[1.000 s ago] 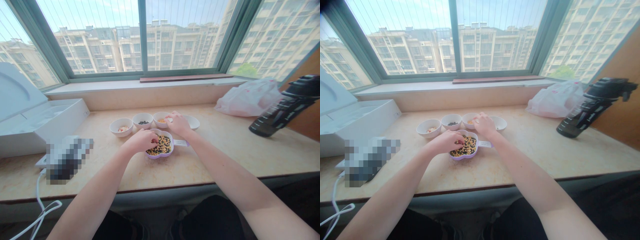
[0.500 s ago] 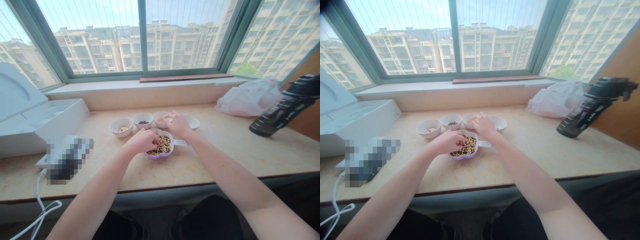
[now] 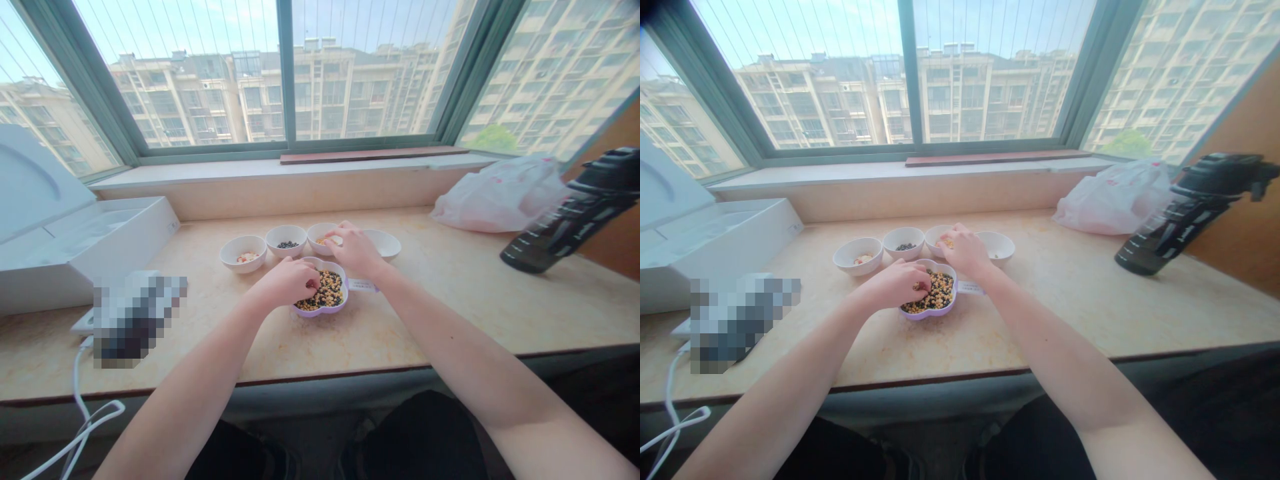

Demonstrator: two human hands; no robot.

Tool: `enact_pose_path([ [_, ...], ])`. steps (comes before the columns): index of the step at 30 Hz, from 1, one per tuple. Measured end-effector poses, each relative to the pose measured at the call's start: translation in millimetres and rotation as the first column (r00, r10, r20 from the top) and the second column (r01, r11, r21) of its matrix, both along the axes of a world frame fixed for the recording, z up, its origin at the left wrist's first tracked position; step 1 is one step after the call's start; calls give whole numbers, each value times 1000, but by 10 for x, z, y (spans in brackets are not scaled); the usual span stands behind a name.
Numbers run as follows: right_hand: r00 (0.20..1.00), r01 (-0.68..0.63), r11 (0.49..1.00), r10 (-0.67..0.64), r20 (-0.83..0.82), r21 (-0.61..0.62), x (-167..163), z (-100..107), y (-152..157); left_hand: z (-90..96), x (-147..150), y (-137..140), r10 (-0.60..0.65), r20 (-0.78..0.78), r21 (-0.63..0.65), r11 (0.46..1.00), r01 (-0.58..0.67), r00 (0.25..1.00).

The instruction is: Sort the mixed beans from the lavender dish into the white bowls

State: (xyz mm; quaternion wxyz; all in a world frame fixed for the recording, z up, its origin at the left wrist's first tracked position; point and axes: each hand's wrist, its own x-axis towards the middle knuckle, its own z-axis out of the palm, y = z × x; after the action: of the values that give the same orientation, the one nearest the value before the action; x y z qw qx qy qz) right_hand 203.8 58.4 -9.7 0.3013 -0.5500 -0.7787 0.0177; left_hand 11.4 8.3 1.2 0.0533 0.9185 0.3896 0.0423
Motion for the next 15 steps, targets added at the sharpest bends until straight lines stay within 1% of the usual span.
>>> enact_pose_path([
  [8, 998, -54, 998, 55, -20, 19, -11, -25, 9, 42, -38, -30, -39, 8, -24, 999, 39, 999],
  [12, 996, -78, 996, 80, -49, 36, -14, -29, 7, 22, -17, -27, -68, 17, 4, 998, 68, 998],
  [15, 993, -89, 995, 92, -67, 53, -27, -12, -7, -21, -1, -6, -80, 65, 35, 996, 78, 995],
])
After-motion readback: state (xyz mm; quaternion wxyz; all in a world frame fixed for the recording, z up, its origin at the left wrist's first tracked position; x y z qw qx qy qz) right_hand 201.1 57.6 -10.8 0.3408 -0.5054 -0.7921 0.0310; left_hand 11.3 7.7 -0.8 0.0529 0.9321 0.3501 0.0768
